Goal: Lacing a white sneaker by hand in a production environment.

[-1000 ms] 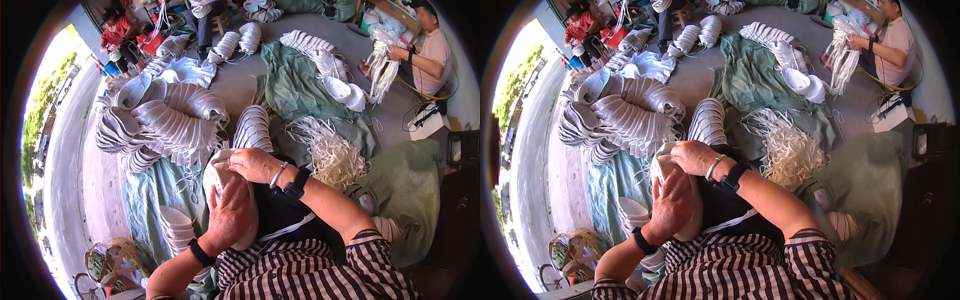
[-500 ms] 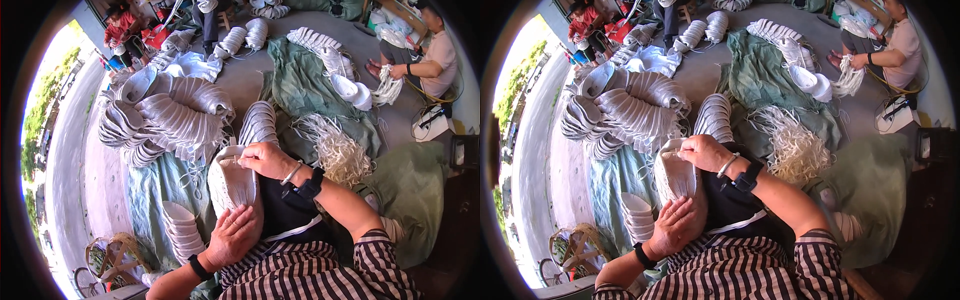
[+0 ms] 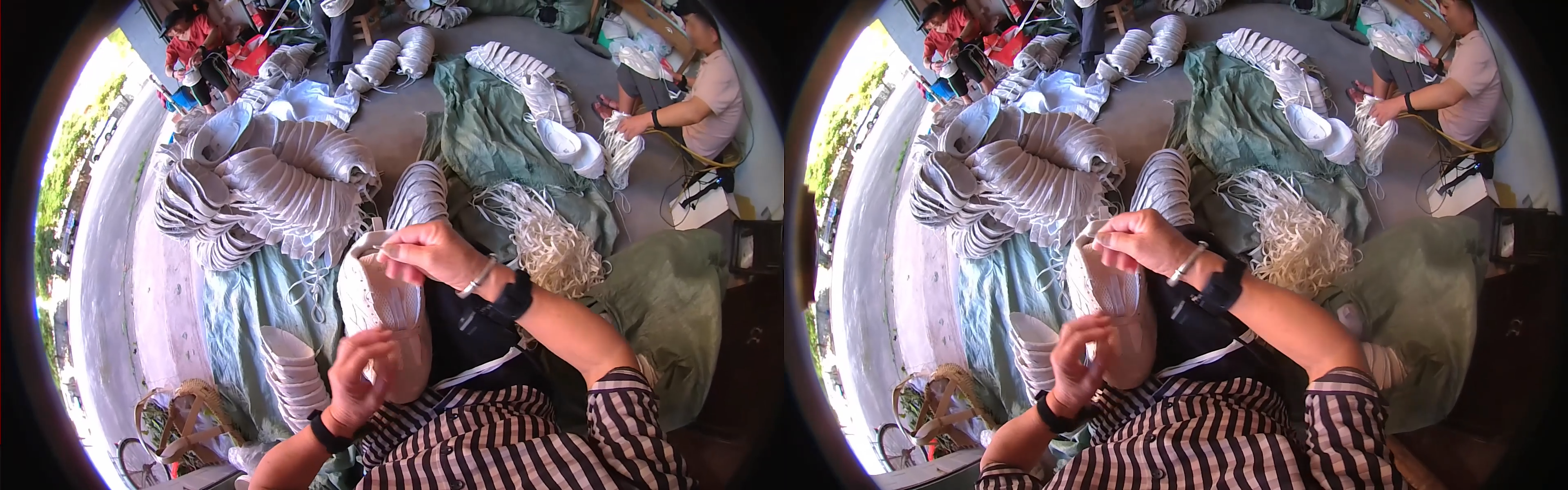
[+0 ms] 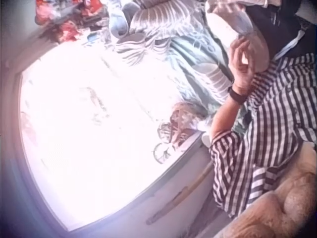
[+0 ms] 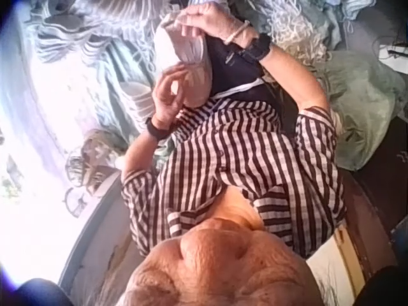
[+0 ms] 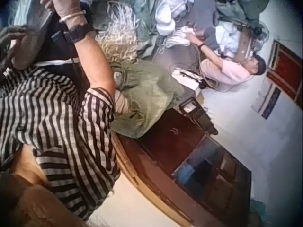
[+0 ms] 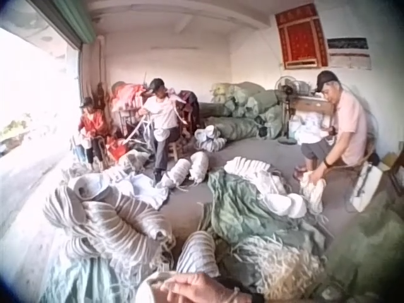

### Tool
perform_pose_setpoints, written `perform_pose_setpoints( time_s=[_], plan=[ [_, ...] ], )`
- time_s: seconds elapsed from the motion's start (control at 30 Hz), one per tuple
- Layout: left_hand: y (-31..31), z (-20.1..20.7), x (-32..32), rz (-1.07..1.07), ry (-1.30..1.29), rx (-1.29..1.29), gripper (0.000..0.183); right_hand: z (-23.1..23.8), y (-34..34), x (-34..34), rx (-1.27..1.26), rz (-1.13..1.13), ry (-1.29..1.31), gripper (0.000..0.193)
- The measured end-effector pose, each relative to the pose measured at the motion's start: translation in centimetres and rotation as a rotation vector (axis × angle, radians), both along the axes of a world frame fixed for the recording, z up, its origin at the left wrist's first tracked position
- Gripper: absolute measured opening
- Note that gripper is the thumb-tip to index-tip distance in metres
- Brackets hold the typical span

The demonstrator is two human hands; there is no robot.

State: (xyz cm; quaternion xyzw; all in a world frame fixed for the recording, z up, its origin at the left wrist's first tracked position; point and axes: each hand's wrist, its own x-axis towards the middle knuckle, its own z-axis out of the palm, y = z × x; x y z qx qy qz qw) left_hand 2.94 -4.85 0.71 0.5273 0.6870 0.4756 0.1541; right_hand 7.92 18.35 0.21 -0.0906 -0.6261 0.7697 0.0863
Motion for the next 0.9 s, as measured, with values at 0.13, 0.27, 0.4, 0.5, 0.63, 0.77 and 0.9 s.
perform_pose_setpoints(
  time_s=[0.13,0.27,0.4,0.5,0.63,0.77,0.9],
  plan=[
    [0.8,-0.9,-0.7,0.319,-0.468,-0.153,0.010,1.4,-2.7,5.7,0.128,0.028,-0.257,0.016],
    [2.1,-2.0,-1.0,0.381,-0.324,-0.236,0.023,0.4,-5.6,7.9,0.214,-0.072,-0.370,0.004],
    [2.3,-1.9,-1.2,0.373,-0.331,-0.276,0.027,-1.5,-6.4,6.9,0.435,-0.211,-0.156,0.002],
    [2.2,-1.8,-1.1,0.397,-0.281,-0.325,0.027,-2.3,-6.7,6.1,0.609,-0.221,-0.103,0.004],
    [2.2,-1.9,-0.8,0.435,-0.252,-0.244,0.027,-2.2,-6.8,6.0,0.599,-0.210,-0.194,0.006],
    [2.2,-2.1,-0.9,0.446,-0.265,-0.257,0.027,-1.8,-6.9,6.2,0.544,-0.189,-0.200,0.006],
    [2.0,-2.3,-1.0,0.421,-0.243,-0.273,0.026,-2.0,-7.6,5.2,0.569,-0.237,-0.177,0.006]
  ],
)
